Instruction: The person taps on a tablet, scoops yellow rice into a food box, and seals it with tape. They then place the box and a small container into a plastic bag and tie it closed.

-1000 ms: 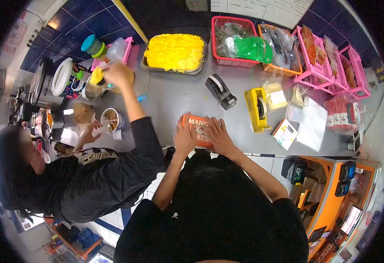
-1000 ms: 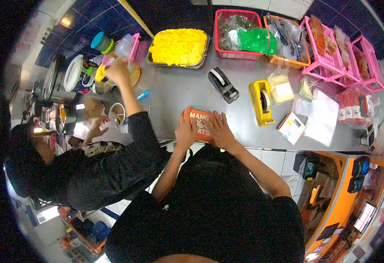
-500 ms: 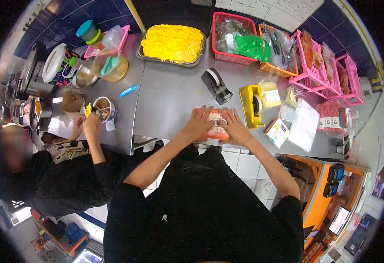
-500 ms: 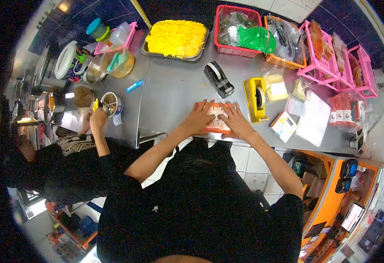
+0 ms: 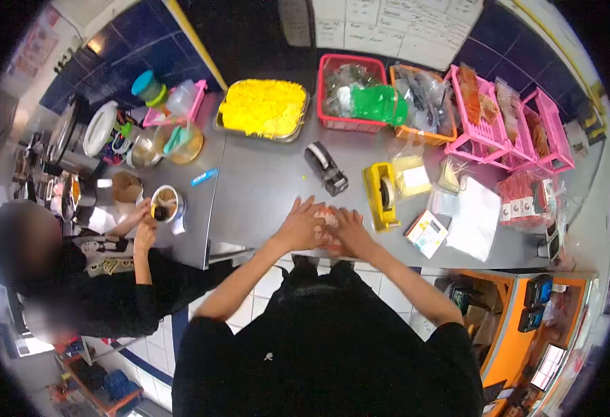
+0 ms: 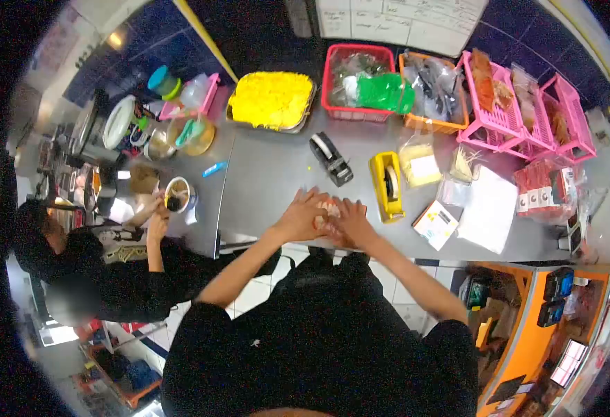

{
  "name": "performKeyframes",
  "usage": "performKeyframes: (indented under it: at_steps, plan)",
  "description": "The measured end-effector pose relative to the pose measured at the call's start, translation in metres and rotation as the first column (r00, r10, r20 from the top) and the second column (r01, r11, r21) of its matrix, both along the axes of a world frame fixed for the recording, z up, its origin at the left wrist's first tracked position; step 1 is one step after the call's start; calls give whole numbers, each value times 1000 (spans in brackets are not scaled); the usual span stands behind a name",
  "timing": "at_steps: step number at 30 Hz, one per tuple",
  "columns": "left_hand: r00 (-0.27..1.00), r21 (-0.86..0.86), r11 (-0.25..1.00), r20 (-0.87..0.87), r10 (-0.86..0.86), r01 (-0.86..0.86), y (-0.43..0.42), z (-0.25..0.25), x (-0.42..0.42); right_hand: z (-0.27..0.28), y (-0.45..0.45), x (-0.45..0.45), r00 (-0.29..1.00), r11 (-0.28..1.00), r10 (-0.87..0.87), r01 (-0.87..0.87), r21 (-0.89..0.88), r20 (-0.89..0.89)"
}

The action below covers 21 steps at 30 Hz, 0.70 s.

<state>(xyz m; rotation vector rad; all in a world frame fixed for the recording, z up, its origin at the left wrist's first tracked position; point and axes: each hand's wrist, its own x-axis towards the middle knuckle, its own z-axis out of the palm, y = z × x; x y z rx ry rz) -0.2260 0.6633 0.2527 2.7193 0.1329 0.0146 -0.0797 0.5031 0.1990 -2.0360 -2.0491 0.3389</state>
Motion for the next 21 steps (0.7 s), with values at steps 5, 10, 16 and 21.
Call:
performKeyframes:
  at_steps: [5, 10, 16, 21]
  plan:
    - [347, -532, 475, 328, 879, -701, -17, -23, 113, 14, -24, -33, 979, 980, -200, 201, -13, 29]
    - [462, -409, 456, 91, 882, -791, -14, -32, 152, -1, -32, -49, 917, 921, -388, 388, 26, 87]
    - [701, -149, 758, 302, 646, -634, 53, -12, 134, 6, -51, -41, 889, 890, -457, 457, 11, 24]
    - [753, -402, 739, 159, 638, -541, -126, 8, 158, -16, -57, -47, 788, 837, -474, 542, 78, -394]
